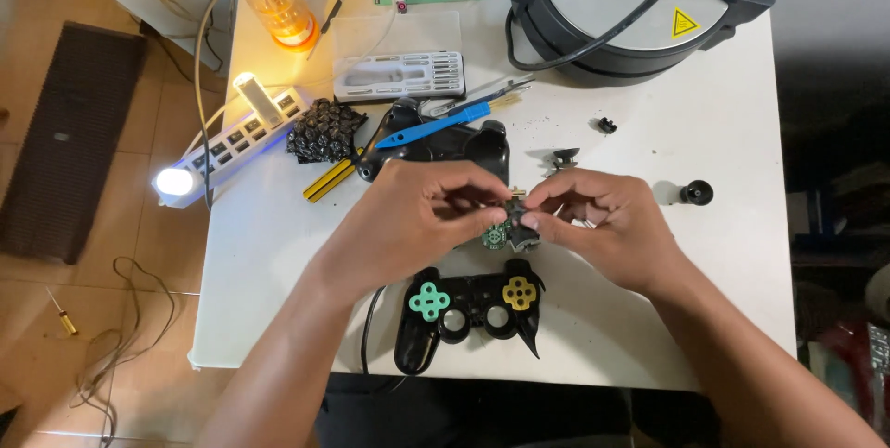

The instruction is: Disassembling and reassembling a game controller to clean or repair internal components like the circuit board and buttons.

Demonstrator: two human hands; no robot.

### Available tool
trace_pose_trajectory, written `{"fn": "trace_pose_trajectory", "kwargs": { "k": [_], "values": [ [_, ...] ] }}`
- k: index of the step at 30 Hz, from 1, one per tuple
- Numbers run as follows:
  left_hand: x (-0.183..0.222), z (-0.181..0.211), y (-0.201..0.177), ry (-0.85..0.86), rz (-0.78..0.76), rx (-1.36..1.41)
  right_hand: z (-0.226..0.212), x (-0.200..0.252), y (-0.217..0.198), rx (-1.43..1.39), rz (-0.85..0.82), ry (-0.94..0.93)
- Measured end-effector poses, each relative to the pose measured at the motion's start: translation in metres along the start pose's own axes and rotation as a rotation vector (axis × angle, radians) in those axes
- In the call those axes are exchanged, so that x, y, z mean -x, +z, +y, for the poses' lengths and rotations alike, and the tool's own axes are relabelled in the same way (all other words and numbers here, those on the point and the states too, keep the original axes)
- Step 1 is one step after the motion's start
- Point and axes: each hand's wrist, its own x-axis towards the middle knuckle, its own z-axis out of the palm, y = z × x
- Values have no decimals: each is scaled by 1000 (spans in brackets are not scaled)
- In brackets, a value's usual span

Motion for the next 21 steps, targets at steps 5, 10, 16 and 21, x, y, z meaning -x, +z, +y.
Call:
{"fn": "trace_pose_trajectory", "kwargs": {
  "k": [5,10,16,21],
  "values": [
    [31,-15,9,116,64,-169,-12,0,-27,92,-90,-104],
    [61,-33,7,186,185,-55,-11,2,-94,-26,512,-157],
    [19,-34,-5,279,247,241,1,-9,-112,435,461,-60],
    [-17,-68,-13,340,407,247,-3,-11,-98,533,340,68]
  ]
}}
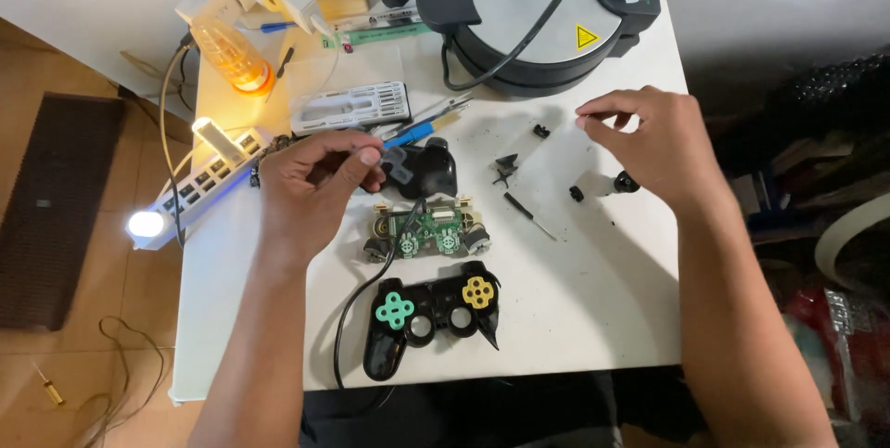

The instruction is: Disassembling and reassembling a game controller to clean or repair internal components like the circuit board and buttons.

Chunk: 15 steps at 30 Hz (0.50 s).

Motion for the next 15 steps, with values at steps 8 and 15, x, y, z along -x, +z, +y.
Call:
{"fn": "trace_pose_trajectory", "kwargs": {
  "k": [8,15],
  "values": [
    [8,-14,-7,41,64,111,-26,4,29,43,-180,-143],
    [10,-8,-4,10,-14,116,-39,15,46,98,-279,-353]
  ]
}}
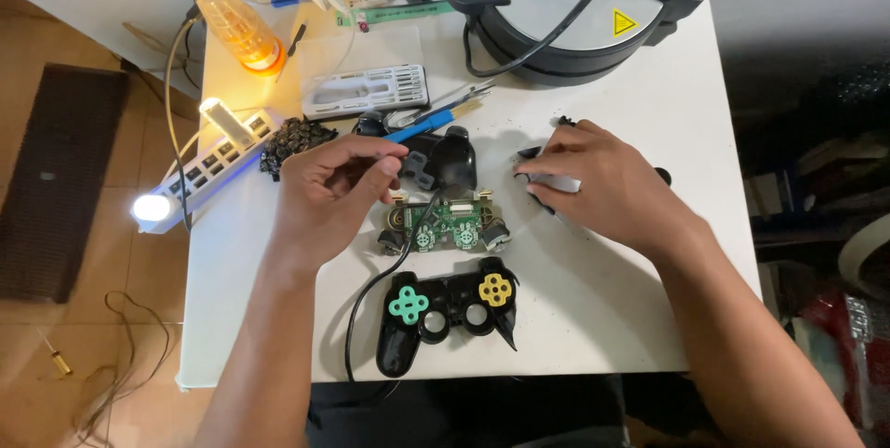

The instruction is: Disassembling and reassembling a game controller to clean or repair internal components like the circuit board and buttons.

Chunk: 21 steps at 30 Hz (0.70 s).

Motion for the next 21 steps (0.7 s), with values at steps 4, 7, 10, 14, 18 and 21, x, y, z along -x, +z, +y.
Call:
{"fn": "trace_pose_trajectory", "kwargs": {
  "k": [4,7,10,14,18,21],
  "values": [
    [-1,1,-1,-25,-22,-41,12,-1,11,89,-24,-35],
    [1,-2,-3,-39,-21,-31,5,0,7,88,-15,-31],
    [0,1,-4,-21,-30,-24,6,5,-2,-49,6,23],
    [0,18,-2,-102,-71,-117,34,10,-30,7,148,15],
    [4,13,-4,-149,-58,-53,49,13,-41,65,181,246],
    [3,14,-3,-125,-67,-37,40,8,-46,48,51,418]
  ]
}}
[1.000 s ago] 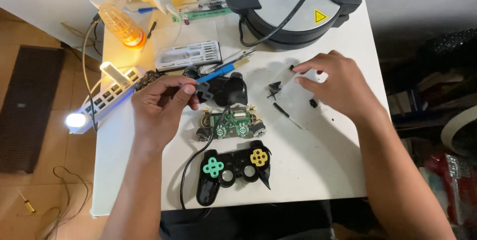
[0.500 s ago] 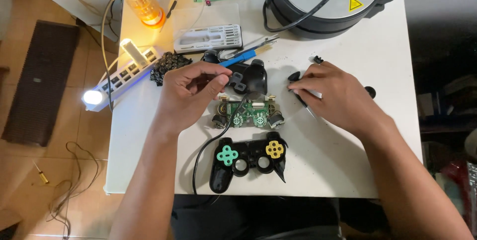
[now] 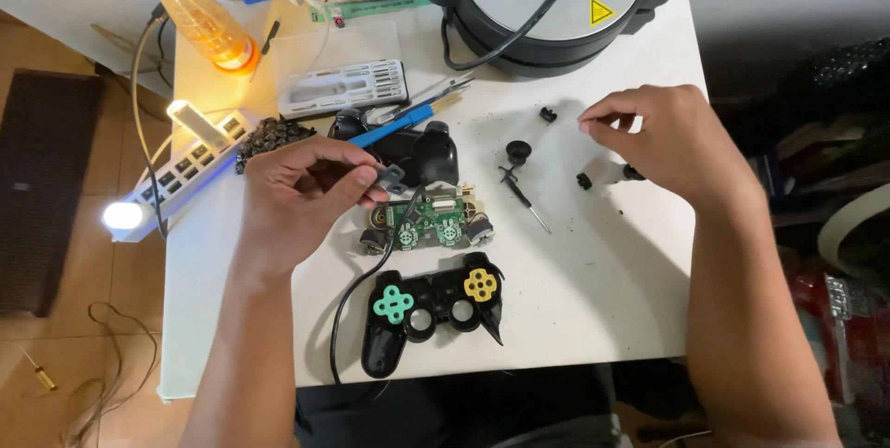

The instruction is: Disassembling and reassembling a game controller to clean or repair internal components like the circuit board and buttons.

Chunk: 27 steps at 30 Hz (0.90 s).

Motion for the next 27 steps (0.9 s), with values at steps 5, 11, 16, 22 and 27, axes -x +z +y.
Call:
{"fn": "trace_pose_trajectory", "kwargs": {
  "k": [5,11,16,22,27],
  "values": [
    [-1,-3,-2,75,25,-10,-21,4,-17,54,-227,238],
    [-3,1,-3,113,-37,-29,-2,-1,1,252,-368,51],
    [-2,-1,-7,65,-106,-75,-17,3,3,186,-346,11],
    [-3,12,1,-100,-165,-131,-16,2,14,255,-330,8],
    [23,46,24,-99,-347,-293,-8,5,14,232,-225,-121]
  ]
}}
